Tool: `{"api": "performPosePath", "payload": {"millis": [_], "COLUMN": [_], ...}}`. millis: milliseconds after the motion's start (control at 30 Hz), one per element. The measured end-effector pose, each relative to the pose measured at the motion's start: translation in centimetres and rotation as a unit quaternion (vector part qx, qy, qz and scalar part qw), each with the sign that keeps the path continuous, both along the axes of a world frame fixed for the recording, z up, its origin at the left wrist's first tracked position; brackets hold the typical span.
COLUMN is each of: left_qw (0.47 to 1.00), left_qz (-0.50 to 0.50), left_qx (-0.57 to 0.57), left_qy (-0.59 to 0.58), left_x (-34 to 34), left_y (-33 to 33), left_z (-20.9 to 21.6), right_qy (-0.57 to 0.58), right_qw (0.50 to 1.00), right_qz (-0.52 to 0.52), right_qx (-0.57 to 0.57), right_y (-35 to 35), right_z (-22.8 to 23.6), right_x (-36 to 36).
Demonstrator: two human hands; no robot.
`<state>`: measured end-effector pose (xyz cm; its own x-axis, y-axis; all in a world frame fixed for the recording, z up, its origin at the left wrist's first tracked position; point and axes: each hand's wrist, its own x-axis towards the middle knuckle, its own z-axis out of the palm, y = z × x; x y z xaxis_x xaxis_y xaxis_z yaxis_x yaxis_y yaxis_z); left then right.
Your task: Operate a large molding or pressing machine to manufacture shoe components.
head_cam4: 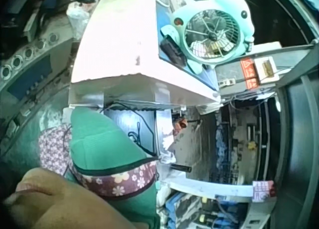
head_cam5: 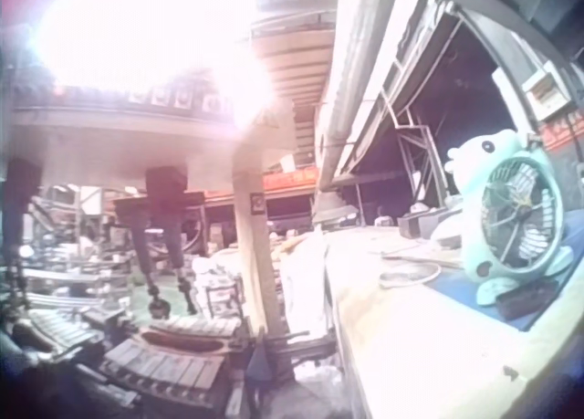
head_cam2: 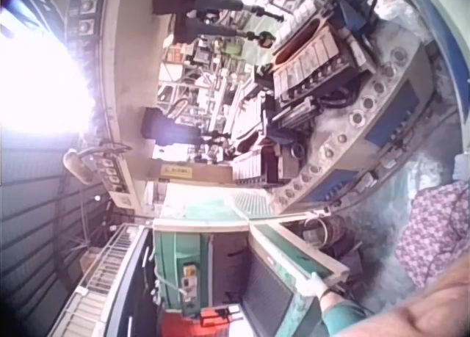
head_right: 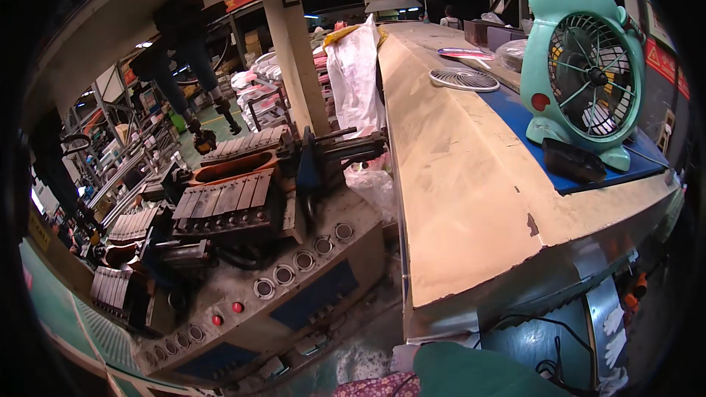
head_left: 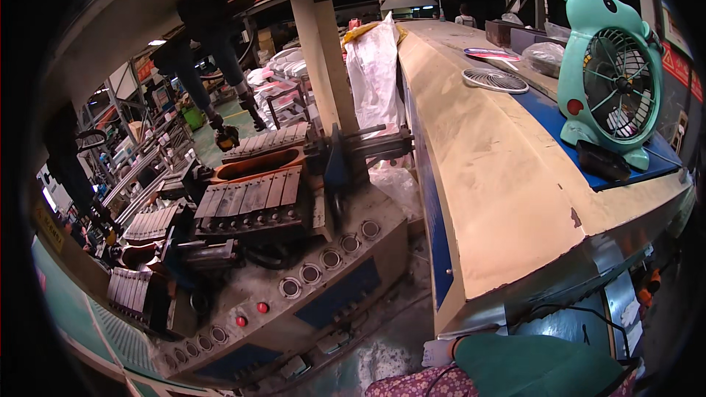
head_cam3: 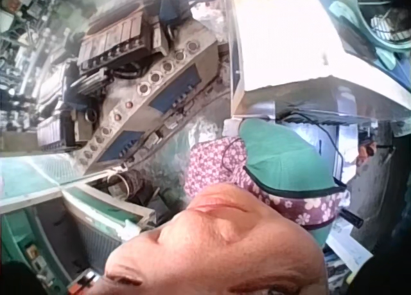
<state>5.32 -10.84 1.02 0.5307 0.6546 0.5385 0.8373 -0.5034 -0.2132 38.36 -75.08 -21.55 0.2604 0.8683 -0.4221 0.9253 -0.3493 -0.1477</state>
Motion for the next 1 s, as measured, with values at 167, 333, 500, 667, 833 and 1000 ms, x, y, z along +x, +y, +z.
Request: {"api": "performPosePath", "payload": {"millis": [167,333,500,667,833,1000], "left_qw": [0.995,0.993,0.994,0.991,0.991,0.99], "left_qz": [0.096,0.115,0.107,0.124,0.128,0.135], "left_qx": [-0.023,-0.039,-0.015,-0.041,-0.022,-0.041], "left_qy": [0.018,0.004,0.019,0.027,0.031,0.024], "left_x": [0.7,0.1,-0.6,0.1,-0.1,0.2], "left_y": [-1.3,0.6,1.4,0.9,1.2,1.0], "left_z": [1.3,-0.4,-1.2,-0.7,-1.0,-0.9], "right_qy": [-0.002,-0.033,-0.004,-0.018,0.008,0.015], "right_qw": [1.0,0.999,1.0,0.999,1.0,0.999], "right_qz": [0.001,0.021,-0.015,0.034,0.023,0.022], "right_qx": [0.0,0.031,-0.018,0.005,-0.009,-0.032], "right_y": [0.5,0.2,0.9,0.1,0.3,0.6], "right_z": [0.8,0.6,1.4,-0.4,1.2,2.8], "right_x": [0.0,0.1,0.5,0.7,0.7,0.8]}}
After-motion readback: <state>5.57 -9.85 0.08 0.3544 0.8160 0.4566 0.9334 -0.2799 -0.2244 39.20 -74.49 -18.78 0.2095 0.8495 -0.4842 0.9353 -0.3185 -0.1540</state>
